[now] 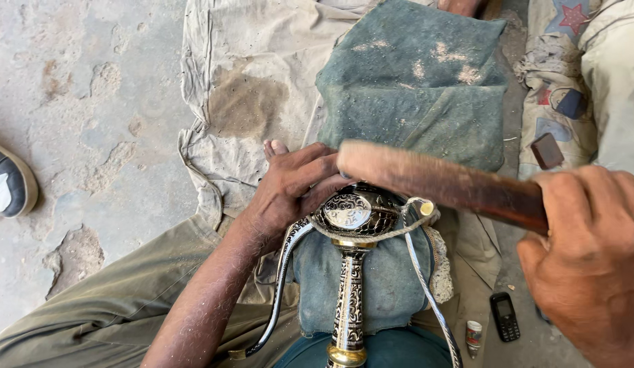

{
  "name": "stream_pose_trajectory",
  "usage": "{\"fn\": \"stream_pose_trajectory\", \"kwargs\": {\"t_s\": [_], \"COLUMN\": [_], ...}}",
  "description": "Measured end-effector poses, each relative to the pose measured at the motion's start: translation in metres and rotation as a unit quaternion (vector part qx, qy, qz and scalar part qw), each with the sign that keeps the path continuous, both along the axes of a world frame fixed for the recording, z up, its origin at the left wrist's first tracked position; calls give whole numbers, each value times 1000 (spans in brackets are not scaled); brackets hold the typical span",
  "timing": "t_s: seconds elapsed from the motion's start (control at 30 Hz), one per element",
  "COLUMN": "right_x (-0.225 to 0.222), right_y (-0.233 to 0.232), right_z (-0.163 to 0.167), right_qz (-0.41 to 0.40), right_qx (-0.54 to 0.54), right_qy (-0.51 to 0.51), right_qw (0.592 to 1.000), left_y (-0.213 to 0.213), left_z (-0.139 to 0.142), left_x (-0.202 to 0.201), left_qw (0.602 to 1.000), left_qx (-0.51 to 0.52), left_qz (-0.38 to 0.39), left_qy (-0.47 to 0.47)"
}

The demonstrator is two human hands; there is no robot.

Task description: The person sits on the floor and uses a hammer and chisel to shape and refine the handle of an ornate metal pitcher. They repeatedly reposition the chisel and strike it with the hammer to work on the curved metal handle.

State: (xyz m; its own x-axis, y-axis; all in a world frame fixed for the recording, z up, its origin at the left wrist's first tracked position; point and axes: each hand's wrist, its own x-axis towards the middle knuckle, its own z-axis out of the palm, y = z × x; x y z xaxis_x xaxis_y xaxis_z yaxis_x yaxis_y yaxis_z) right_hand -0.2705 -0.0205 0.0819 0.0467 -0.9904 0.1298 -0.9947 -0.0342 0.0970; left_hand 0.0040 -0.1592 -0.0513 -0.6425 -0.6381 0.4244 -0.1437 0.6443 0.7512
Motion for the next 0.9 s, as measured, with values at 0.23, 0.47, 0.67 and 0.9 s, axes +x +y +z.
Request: {"fn": "stream_pose_trajectory", "kwargs": {"t_s": [0.23, 0.47, 0.67, 0.9], "right_x": [-10, 7, 3, -13], "right_y": [12, 2, 5, 10], "right_z": [-11, 2, -1, -15], "right_qz": [-26, -110, -107, -22], "right_qx": [0, -31, -6, -61], "right_qy": [-34, -248, -279, -31], "right_qw": [999, 962, 954, 997], "left_y": [-1, 0, -1, 1], "left_z": [3, 0, -4, 0], "left_x": [2, 4, 3, 2], "left_qw": [1000, 999, 999, 997], "left_qx": [4, -24, -42, -42], "left_qz": [-8, 3, -1, 7], "left_qy": [-1, -38, -33, -59]}}
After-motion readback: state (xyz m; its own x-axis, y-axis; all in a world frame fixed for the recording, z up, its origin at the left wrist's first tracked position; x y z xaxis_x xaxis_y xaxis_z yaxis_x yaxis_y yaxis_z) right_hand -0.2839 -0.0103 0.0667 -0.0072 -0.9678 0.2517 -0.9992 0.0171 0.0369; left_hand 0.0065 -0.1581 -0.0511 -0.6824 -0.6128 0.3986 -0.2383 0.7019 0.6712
